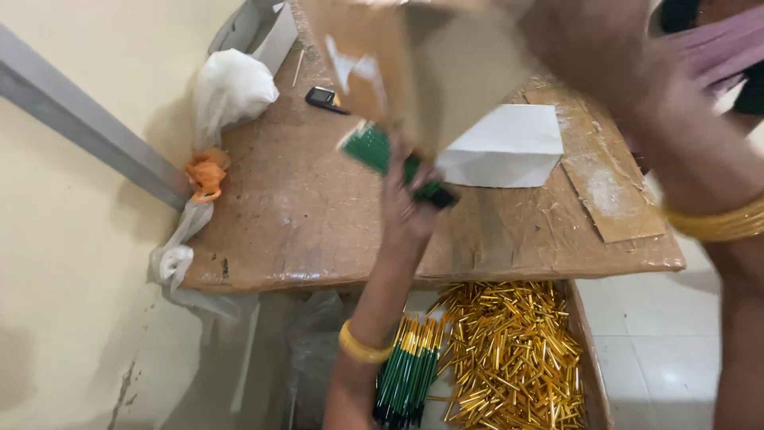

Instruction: Inserting pencils into gold-colored metal tubes and packing them into boxes.

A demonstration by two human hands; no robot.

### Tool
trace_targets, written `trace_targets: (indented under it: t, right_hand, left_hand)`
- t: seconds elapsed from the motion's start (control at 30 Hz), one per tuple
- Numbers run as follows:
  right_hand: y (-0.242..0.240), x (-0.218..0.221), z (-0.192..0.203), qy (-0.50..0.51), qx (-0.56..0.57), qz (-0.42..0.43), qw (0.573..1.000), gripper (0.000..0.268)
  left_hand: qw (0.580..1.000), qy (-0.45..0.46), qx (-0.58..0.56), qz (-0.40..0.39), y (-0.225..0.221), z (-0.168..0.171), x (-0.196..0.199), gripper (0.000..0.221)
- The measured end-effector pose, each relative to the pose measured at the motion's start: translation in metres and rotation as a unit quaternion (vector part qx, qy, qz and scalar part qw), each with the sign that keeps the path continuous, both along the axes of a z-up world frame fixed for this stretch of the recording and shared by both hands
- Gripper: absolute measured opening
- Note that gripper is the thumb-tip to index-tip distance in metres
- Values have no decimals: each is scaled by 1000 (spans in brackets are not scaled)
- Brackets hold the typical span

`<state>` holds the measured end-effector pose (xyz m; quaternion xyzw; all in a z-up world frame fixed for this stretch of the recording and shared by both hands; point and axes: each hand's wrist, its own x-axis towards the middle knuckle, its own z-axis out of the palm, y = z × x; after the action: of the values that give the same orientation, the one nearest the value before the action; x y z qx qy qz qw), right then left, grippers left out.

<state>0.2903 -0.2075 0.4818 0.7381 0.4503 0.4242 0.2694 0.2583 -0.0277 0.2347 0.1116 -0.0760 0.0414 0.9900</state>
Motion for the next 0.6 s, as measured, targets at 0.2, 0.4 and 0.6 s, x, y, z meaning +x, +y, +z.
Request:
trace_targets:
  t: [0.2,0.4,0.6]
  right_hand:
    - [105,-75,-85,-52,102,336,935,20]
    - [136,-107,-155,61,169,480,858,12]
    - [159,-131,-231,190,206,490,826,11]
  left_hand:
    - [991,130,-21,19,108,-89,-98,25]
    - [975,125,74,170,197,-104,-157,34]
    - [754,311,440,377,220,-121,-223,37]
